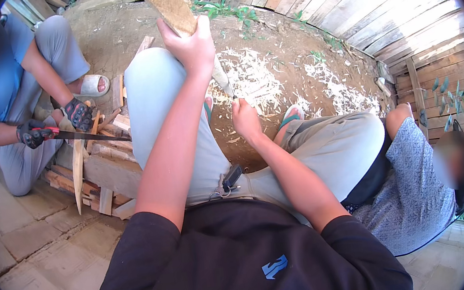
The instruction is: The person sits on the ground and uses a knife to shave and shape a long, curved piece of wood. They hold the wood with their left hand and scrape the surface with the knife in their right hand, producing wood shavings.
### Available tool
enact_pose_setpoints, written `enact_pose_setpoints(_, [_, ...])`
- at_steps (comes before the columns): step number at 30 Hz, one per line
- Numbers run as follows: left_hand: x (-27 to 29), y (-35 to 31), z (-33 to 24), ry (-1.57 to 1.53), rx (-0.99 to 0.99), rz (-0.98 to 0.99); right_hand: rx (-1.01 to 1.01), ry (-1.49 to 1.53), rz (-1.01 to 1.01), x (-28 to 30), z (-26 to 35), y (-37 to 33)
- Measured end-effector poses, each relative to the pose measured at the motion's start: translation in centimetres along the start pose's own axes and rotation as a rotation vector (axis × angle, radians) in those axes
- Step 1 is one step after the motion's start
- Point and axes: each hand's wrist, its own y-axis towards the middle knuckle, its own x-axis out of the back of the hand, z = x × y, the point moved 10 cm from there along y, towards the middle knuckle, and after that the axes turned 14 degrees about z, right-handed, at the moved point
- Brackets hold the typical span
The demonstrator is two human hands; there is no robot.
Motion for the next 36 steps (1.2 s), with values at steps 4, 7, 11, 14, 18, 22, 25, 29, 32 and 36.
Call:
enact_pose_setpoints(4, [0.1,-0.2,-0.1,0.006,0.000,0.004,-0.021,-0.030,-0.008,0.7,0.7,-0.8])
enact_pose_setpoints(7, [0.2,-0.6,-0.3,-0.013,0.022,0.009,-0.100,-0.036,0.075,0.4,0.1,-1.2])
enact_pose_setpoints(11, [-0.3,-0.4,0.0,-0.016,0.019,0.022,-0.081,-0.049,0.040,0.3,-1.4,-0.5])
enact_pose_setpoints(14, [0.1,-0.3,-0.4,-0.012,0.013,0.018,-0.106,-0.096,0.035,-0.2,-2.1,-0.6])
enact_pose_setpoints(18, [0.8,-0.2,0.5,-0.007,-0.004,0.015,-0.026,-0.061,0.054,0.0,-0.1,-1.5])
enact_pose_setpoints(22, [0.5,0.0,0.8,-0.042,0.012,0.020,-0.096,-0.123,0.055,-0.3,-2.2,-0.6])
enact_pose_setpoints(25, [0.2,-0.1,0.7,-0.056,0.023,0.018,-0.040,-0.032,0.057,0.6,-0.4,-1.3])
enact_pose_setpoints(29, [0.0,-0.1,0.7,-0.090,0.031,0.036,-0.128,0.014,0.022,0.0,-2.9,-0.3])
enact_pose_setpoints(32, [-0.4,0.0,0.6,-0.095,0.020,0.070,-0.028,0.006,-0.007,0.8,-0.8,-1.1])
enact_pose_setpoints(36, [0.1,0.2,1.0,-0.118,-0.014,0.024,-0.107,0.048,0.025,-0.6,-3.4,0.2])
